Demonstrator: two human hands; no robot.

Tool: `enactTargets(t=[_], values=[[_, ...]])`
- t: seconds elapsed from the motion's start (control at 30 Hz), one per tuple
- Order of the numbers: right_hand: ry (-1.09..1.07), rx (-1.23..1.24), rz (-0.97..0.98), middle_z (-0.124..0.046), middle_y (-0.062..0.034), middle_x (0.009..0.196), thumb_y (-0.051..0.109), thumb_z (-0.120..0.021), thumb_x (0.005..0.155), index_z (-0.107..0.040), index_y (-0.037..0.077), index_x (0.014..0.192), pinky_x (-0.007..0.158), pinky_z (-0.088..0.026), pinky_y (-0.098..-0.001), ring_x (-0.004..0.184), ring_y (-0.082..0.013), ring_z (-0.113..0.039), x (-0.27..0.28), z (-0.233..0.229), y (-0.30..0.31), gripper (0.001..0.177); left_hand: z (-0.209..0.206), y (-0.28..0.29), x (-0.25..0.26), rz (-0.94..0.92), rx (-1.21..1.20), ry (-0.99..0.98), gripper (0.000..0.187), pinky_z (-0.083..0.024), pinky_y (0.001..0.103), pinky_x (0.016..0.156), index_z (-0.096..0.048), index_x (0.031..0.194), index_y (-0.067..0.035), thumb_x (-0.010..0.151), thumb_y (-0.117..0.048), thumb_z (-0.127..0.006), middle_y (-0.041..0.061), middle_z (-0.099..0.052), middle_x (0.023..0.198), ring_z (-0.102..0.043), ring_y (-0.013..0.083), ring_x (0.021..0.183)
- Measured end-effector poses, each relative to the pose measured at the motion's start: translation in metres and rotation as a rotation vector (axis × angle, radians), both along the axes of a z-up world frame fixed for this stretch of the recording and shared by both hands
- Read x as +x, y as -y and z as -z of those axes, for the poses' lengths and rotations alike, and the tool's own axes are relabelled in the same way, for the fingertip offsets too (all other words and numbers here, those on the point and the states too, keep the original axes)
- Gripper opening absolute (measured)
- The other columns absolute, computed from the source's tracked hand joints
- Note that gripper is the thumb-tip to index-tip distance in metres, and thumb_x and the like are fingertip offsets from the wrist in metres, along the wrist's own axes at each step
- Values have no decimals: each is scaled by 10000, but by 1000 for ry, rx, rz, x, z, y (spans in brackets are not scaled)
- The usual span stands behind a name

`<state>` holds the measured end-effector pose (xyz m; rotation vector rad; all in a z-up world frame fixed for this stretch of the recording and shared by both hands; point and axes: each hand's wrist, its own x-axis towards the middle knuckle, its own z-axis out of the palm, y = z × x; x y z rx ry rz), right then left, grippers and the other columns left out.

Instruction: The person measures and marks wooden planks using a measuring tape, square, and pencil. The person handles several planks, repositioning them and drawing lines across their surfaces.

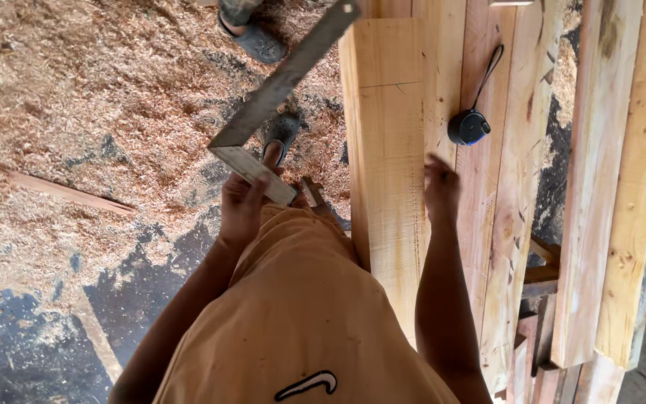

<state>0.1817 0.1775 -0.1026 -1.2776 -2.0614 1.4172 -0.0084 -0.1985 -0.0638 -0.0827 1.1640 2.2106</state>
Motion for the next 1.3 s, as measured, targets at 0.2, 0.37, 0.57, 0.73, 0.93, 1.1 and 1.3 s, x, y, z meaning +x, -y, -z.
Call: enactTargets(t=[0.2, 0.37, 0.57, 0.73, 0.93, 1.1, 1.3], values=[[-336, 53, -431, -623, -37, 856, 23, -459, 1012, -656, 2, 1265, 699, -357, -248, 785, -73, -546, -75, -157, 121, 321, -53, -51, 37, -132, -436, -785, 121, -567, 311, 628, -573, 894, -55, 929, -19, -683, 125, -711, 970, -694, 166, 778], [-220, 552, -716, -566, -75, 725, 255, -737, 894, -607, 23, 923, 531, -402, -297, 576, -138, -478, -109, -216, 169, 267, -83, -87, 52, -46, -432, -943, 303, -491, 403, 622, -534, 960, -14, 796, -19, -789, 160, -545, 949, -569, 274, 804], [189, 564, -671, -581, -127, 654, 190, -736, 976, -554, 33, 802, 552, -475, -370, 554, -222, -549, -139, -144, 107, 297, -52, -138, 53, 101, -511, -769, 623, -495, 466, 840, -471, 1224, -28, 764, -182, -861, 102, -536, 1031, -525, 331, 1026], [268, 512, -681, -621, -125, 663, 164, -733, 957, -570, 25, 808, 547, -483, -367, 552, -224, -597, -169, -103, 66, 261, -13, -176, 21, 21, -803, -707, 1099, -275, 600, 1119, -331, 1478, -6, 623, -406, -894, 336, -273, 1519, -257, 509, 1423], [381, 423, -714, -576, -82, 624, 144, -762, 928, -551, 5, 768, 550, -459, -334, 559, -128, -498, -193, -88, 55, 299, 31, -193, 19, 118, -512, -551, 1118, -175, 568, 1349, -156, 1675, -24, 806, -462, -706, 280, -128, 1745, -108, 468, 1648], [403, 350, -644, -508, -53, 617, 129, -749, 956, -491, 2, 761, 540, -400, -311, 591, -104, -421, -191, -86, 59, 347, 34, -194, 22, 53, -491, -501, 1086, -162, 576, 1357, -208, 1663, -32, 841, -604, -627, 276, -157, 1738, -139, 476, 1649], [326, 344, -636, -522, -24, 651, 89, -735, 980, -503, 13, 774, 544, -378, -277, 614, -78, -419, -195, -84, 61, 319, 32, -194, 13, 62, -478, -447, 1081, -208, 569, 1360, -215, 1671, -53, 856, -583, -687, 269, -164, 1751, -153, 467, 1646]])
